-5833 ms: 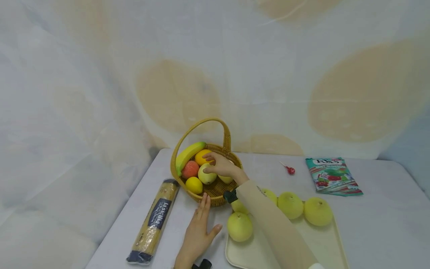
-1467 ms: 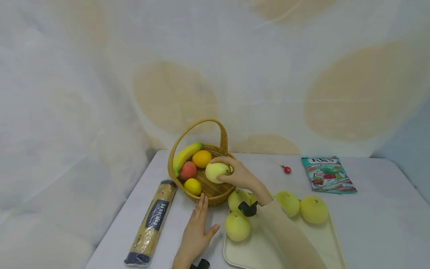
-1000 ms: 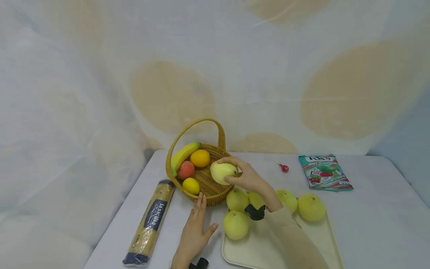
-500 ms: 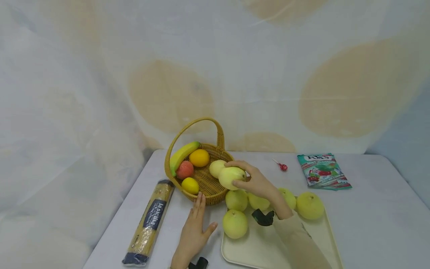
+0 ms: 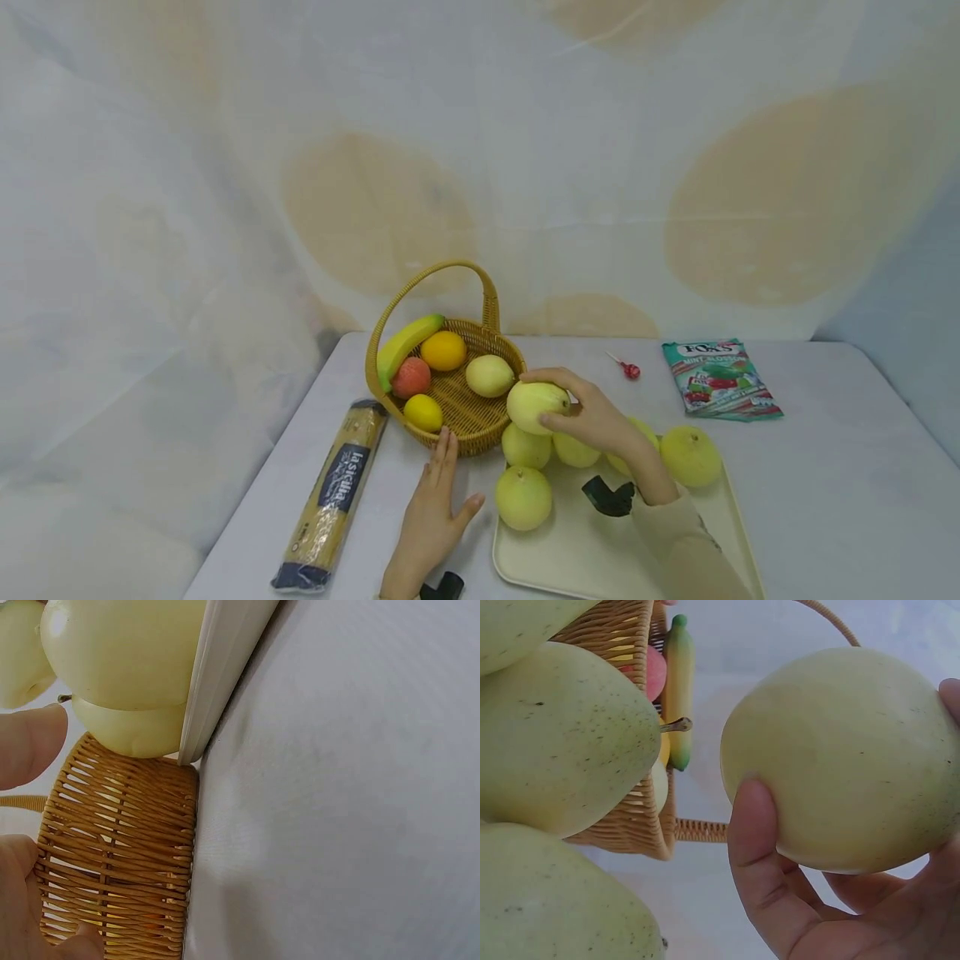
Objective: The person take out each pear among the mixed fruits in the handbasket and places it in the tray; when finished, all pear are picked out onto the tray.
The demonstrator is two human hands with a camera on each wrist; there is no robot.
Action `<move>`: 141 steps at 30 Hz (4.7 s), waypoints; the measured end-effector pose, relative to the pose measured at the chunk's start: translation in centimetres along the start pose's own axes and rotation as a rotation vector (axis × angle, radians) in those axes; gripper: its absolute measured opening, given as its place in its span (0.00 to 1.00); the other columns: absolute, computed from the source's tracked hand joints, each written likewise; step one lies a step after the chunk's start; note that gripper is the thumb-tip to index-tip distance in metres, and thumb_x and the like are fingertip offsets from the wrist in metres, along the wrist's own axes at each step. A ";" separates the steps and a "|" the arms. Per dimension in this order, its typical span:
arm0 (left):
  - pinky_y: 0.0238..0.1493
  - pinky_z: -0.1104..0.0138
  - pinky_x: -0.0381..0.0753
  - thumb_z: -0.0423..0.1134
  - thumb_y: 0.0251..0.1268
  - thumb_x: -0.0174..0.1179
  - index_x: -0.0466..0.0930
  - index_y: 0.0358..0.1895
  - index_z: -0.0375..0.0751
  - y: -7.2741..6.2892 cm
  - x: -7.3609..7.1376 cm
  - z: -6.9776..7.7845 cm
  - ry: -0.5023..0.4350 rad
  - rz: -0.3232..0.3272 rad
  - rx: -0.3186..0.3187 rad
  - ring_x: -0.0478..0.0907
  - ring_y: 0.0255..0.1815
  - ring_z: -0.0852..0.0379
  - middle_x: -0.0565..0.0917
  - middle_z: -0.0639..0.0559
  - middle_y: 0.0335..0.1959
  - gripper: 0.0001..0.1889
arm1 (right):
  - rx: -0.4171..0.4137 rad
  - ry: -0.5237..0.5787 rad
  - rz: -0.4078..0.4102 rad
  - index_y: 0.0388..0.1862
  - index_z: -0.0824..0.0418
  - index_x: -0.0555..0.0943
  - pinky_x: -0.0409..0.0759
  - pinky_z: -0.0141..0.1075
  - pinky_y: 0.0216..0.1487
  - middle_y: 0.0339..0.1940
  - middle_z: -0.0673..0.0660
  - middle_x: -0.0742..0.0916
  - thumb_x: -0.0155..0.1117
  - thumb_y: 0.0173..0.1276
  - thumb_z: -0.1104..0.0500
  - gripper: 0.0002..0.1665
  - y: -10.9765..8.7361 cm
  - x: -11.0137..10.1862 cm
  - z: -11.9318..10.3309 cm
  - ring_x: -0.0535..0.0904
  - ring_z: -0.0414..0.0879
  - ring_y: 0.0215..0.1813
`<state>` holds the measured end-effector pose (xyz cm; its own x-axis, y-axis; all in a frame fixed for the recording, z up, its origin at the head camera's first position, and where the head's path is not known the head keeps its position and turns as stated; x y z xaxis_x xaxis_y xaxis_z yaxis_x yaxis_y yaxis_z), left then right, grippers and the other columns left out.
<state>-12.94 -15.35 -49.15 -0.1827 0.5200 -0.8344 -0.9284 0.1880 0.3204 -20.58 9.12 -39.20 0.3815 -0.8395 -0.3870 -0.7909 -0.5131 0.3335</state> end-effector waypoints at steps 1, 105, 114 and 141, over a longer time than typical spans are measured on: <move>0.71 0.44 0.62 0.52 0.63 0.62 0.46 0.78 0.40 0.0 0.0 0.0 0.001 0.007 0.003 0.55 0.76 0.40 0.49 0.41 0.79 0.47 | 0.000 -0.002 0.000 0.66 0.54 0.72 0.80 0.33 0.51 0.68 0.59 0.74 0.65 0.66 0.62 0.29 -0.1 0.0 0.1 0.70 0.37 0.64; 0.71 0.44 0.61 0.52 0.63 0.62 0.44 0.78 0.41 0.0 -0.2 0.0 0.002 0.005 0.002 0.54 0.77 0.41 0.47 0.43 0.80 0.48 | 0.181 -0.143 -0.049 0.66 0.47 0.74 0.76 0.57 0.58 0.67 0.59 0.76 0.65 0.66 0.51 0.28 -7.9 -0.9 1.2 0.69 0.58 0.66; 0.72 0.44 0.60 0.53 0.63 0.62 0.43 0.78 0.42 0.0 -0.1 -0.2 -0.034 -0.024 -0.020 0.52 0.78 0.41 0.46 0.44 0.80 0.48 | 0.189 -0.146 -0.070 0.66 0.49 0.74 0.72 0.58 0.62 0.66 0.57 0.77 0.64 0.67 0.51 0.28 -8.2 -0.7 1.2 0.68 0.57 0.68; 0.72 0.45 0.61 0.53 0.63 0.61 0.43 0.79 0.43 0.1 -0.1 -0.1 -0.009 -0.011 -0.005 0.53 0.78 0.42 0.46 0.44 0.80 0.48 | 0.225 -0.130 -0.179 0.65 0.49 0.75 0.66 0.66 0.65 0.67 0.57 0.77 0.68 0.63 0.48 0.31 -8.2 0.0 2.1 0.65 0.65 0.70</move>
<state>-13.09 -15.43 -49.08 -0.1699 0.5257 -0.8335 -0.9320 0.1891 0.3092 -15.13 13.67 -43.78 0.4715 -0.7021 -0.5336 -0.8080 -0.5863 0.0574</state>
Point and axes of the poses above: each hand's wrist, its own y-axis towards the middle knuckle, its own x-axis out of the palm, z = x × y, the point moved 3 cm from there along y, towards the middle knuckle
